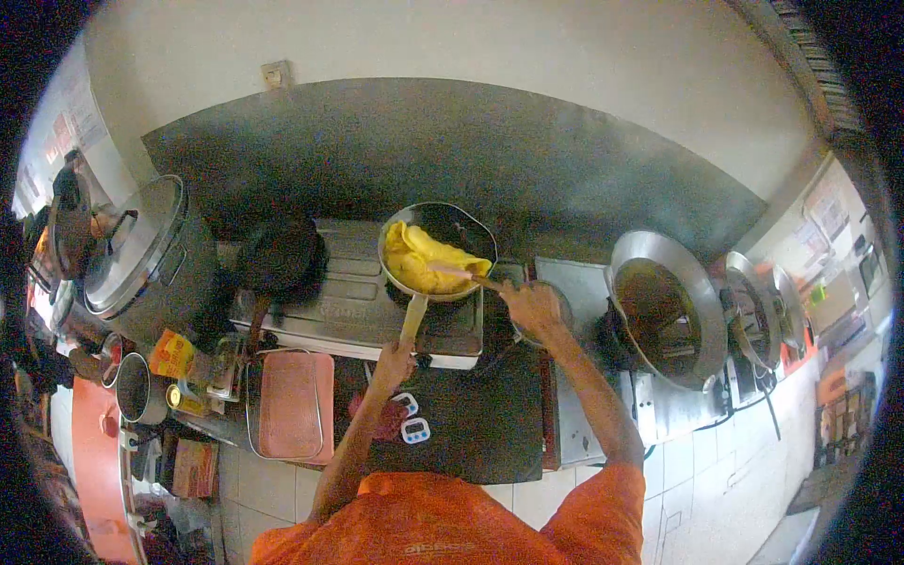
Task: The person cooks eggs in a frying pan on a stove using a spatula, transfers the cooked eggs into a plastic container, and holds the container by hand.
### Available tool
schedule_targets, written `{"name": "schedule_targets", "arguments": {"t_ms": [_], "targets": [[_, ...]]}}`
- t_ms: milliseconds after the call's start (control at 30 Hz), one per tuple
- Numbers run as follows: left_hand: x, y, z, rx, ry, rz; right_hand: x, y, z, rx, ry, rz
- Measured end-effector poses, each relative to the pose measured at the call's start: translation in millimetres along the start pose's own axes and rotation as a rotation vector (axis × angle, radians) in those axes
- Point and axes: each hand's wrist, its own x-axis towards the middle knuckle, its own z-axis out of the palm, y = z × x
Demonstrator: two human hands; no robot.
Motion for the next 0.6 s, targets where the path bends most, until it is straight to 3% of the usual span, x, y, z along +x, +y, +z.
{"name": "schedule_targets", "arguments": {"t_ms": [133,300,400,600], "targets": [[-2,-1,0,-0.107,-0.018,0.045,-11,-10,-31,0.053,-0.006,0.047],[-6,10,-1,0.011,-0.028,0.053,-8,-24,-88,0.155,0.042,0.111],[5,-3,-2,0.016,-0.003,0.025,0,-29,-68,0.223,-0.035,-0.014],[8,-4,-2,0.051,0.013,0.055,40,-35,-37,0.099,-0.112,0.021]]}}
